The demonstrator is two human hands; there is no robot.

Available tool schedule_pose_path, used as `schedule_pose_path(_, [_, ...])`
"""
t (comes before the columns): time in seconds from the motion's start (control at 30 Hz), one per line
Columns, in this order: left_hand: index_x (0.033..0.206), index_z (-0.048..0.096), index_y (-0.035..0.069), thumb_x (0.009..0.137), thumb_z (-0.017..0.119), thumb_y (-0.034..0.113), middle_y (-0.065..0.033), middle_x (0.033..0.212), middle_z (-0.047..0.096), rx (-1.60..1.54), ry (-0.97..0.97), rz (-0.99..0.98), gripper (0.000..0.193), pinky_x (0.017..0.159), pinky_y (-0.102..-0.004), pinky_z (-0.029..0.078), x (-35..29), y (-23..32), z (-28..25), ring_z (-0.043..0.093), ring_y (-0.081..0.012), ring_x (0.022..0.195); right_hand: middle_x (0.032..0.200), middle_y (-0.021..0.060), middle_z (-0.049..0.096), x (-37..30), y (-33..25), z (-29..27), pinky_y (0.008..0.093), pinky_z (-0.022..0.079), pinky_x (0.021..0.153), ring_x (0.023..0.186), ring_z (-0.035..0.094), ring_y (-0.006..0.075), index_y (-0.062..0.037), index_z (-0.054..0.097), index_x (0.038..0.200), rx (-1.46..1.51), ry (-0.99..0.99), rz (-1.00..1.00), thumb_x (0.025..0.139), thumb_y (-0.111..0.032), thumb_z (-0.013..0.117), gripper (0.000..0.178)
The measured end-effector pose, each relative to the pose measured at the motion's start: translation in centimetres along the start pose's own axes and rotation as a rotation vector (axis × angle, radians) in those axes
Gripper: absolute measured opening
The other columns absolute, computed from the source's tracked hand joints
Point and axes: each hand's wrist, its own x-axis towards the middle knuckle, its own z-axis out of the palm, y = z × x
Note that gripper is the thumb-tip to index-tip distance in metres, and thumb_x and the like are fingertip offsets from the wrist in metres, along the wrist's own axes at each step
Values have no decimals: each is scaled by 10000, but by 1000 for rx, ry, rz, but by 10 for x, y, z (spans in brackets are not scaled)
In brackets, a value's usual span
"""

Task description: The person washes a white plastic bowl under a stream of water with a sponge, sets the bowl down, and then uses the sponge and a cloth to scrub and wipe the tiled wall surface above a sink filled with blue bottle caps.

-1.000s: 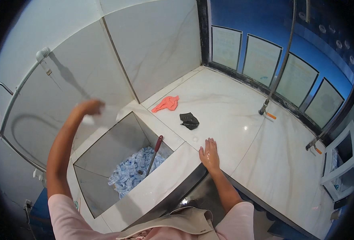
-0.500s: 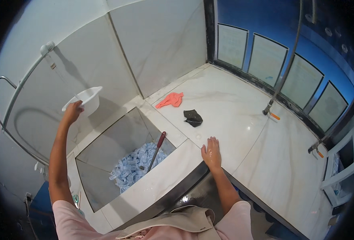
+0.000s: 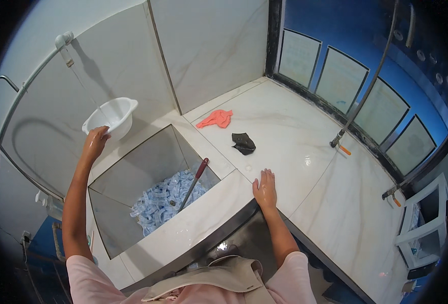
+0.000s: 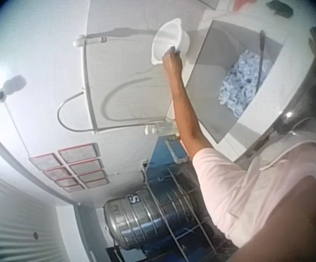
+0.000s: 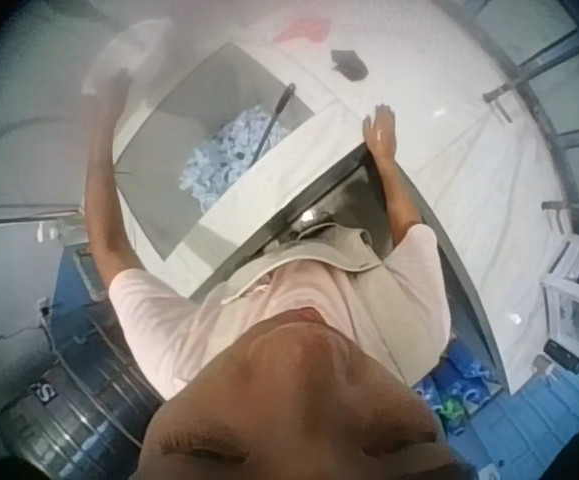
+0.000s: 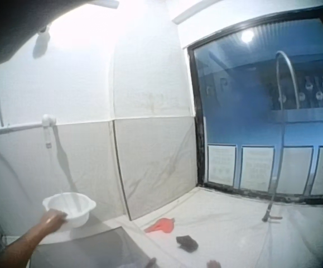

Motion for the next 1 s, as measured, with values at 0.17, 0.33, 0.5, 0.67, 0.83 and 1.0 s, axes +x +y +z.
schedule_pose_path(0.17, [854, 568, -9, 718, 618, 32, -156, 794, 597, -2, 25, 26, 150, 686, -399, 425, 7, 16, 9, 556, -338, 771, 1198, 270, 456, 3, 6, -4, 445, 299, 1019, 1162, 411, 385, 64, 464, 1137, 113, -15, 121, 819, -152, 522, 388])
schedule_pose_path(0.33, [860, 570, 8, 730, 608, 43, -141, 775, 598, 25, -18, 8, 140, 700, -395, 413, 2, 7, 15, 558, -320, 768, 1291, 245, 396, 52, -9, 1, 435, 264, 1037, 1235, 332, 391, 29, 424, 1223, 326, -125, 85, 830, -184, 537, 461])
schedule_pose_path(0.5, [836, 571, 36, 737, 595, 52, -125, 735, 587, 67, 13, 112, 103, 670, -390, 397, 4, 3, 24, 554, -304, 749, 1361, 209, 343, 129, -6, 46, 445, 209, 1059, 1285, 267, 385, -20, 384, 1295, 214, -339, -46, 822, -241, 569, 553])
schedule_pose_path(0.67, [851, 575, 35, 734, 602, 62, -110, 765, 603, 58, 0, 66, 123, 690, -388, 410, 5, 3, 26, 567, -295, 771, 1213, 184, 514, 144, -2, 102, 437, 292, 1014, 1152, 452, 368, -37, 563, 1113, 85, -341, -133, 846, -179, 524, 305])
schedule_pose_path(0.83, [775, 555, 29, 725, 611, 52, -116, 728, 604, 65, 46, 44, 78, 671, -406, 428, -2, 15, 27, 585, -302, 758, 970, 162, 617, 170, -53, 99, 380, 388, 940, 928, 583, 273, 2, 578, 1021, 365, -558, 75, 845, -160, 506, 250])
schedule_pose_path(1.0, [982, 585, -7, 756, 622, 104, -171, 890, 619, -53, -132, -160, 255, 777, -406, 436, 8, 13, 26, 571, -340, 875, 1002, 121, 617, 190, -94, 100, 355, 478, 844, 878, 609, 212, 68, 533, 1062, 1960, -842, 698, 863, -117, 472, 279])
